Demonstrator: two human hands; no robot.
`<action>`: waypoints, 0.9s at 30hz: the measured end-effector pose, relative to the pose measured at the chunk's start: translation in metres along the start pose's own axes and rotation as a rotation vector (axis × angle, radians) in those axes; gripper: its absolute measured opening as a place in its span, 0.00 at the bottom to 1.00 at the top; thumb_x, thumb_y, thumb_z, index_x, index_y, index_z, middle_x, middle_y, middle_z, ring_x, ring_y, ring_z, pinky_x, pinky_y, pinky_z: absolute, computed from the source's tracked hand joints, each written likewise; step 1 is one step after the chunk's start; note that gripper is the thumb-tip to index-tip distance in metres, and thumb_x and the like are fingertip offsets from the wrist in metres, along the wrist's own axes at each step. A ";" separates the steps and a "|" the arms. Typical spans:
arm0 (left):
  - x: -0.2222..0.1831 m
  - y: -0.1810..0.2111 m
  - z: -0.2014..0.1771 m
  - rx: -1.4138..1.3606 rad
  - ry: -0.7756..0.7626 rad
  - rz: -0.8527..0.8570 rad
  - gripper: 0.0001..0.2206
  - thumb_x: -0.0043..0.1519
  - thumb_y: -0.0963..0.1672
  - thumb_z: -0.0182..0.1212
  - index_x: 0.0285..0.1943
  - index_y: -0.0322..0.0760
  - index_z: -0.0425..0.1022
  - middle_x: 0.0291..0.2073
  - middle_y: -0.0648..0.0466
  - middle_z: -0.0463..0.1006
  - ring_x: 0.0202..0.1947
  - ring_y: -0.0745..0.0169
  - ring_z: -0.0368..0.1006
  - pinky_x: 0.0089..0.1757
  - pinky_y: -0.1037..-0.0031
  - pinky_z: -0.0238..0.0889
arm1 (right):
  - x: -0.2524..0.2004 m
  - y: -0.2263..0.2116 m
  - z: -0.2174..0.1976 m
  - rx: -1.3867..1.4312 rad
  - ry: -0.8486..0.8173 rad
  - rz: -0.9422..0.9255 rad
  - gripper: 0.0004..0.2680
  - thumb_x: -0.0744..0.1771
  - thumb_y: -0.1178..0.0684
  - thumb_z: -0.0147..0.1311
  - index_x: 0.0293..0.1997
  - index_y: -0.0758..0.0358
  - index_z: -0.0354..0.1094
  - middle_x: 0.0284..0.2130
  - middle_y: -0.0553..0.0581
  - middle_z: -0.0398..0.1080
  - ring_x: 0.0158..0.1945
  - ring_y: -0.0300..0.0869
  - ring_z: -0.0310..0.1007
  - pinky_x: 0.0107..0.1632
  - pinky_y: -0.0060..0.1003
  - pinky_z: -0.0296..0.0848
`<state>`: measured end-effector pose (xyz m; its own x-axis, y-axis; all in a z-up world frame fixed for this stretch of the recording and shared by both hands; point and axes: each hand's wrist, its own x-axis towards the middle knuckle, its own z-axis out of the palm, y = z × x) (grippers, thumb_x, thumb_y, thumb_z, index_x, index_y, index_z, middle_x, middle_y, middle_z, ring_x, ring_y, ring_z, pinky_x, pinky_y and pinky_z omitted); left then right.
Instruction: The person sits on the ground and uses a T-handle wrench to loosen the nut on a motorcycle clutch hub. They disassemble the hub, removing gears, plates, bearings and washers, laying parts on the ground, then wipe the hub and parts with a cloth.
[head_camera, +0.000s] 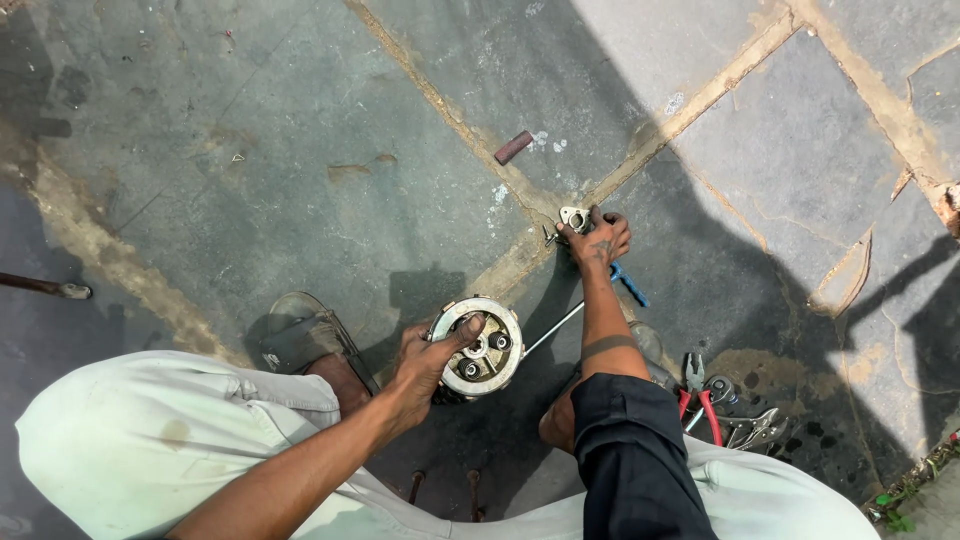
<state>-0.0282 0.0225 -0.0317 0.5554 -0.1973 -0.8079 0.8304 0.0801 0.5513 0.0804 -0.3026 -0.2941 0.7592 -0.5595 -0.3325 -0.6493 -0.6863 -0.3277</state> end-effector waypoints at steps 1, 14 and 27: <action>-0.002 0.003 0.002 -0.003 -0.007 0.016 0.33 0.44 0.61 0.72 0.41 0.28 0.83 0.28 0.46 0.85 0.30 0.55 0.85 0.37 0.68 0.81 | 0.008 -0.006 -0.005 0.002 0.015 -0.009 0.30 0.56 0.35 0.74 0.62 0.50 0.72 0.60 0.59 0.55 0.67 0.55 0.47 0.71 0.55 0.45; -0.016 0.031 0.015 -0.279 -0.151 0.169 0.35 0.60 0.63 0.49 0.52 0.30 0.79 0.39 0.49 0.85 0.37 0.64 0.83 0.43 0.71 0.78 | -0.100 -0.205 -0.338 0.055 0.094 -0.884 0.18 0.66 0.48 0.68 0.59 0.66 0.72 0.45 0.64 0.75 0.48 0.48 0.77 0.49 0.43 0.80; -0.027 0.038 0.022 -0.381 -0.184 0.239 0.27 0.62 0.59 0.52 0.51 0.35 0.81 0.41 0.50 0.85 0.42 0.64 0.79 0.49 0.74 0.69 | -0.302 -0.158 -0.300 0.104 -0.086 -1.010 0.17 0.61 0.55 0.67 0.55 0.64 0.73 0.47 0.58 0.74 0.44 0.44 0.79 0.45 0.38 0.78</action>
<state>-0.0126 0.0097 0.0153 0.7440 -0.2963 -0.5989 0.6567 0.4894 0.5737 -0.0328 -0.1644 0.1234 0.9513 0.2973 0.0811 0.2897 -0.7729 -0.5645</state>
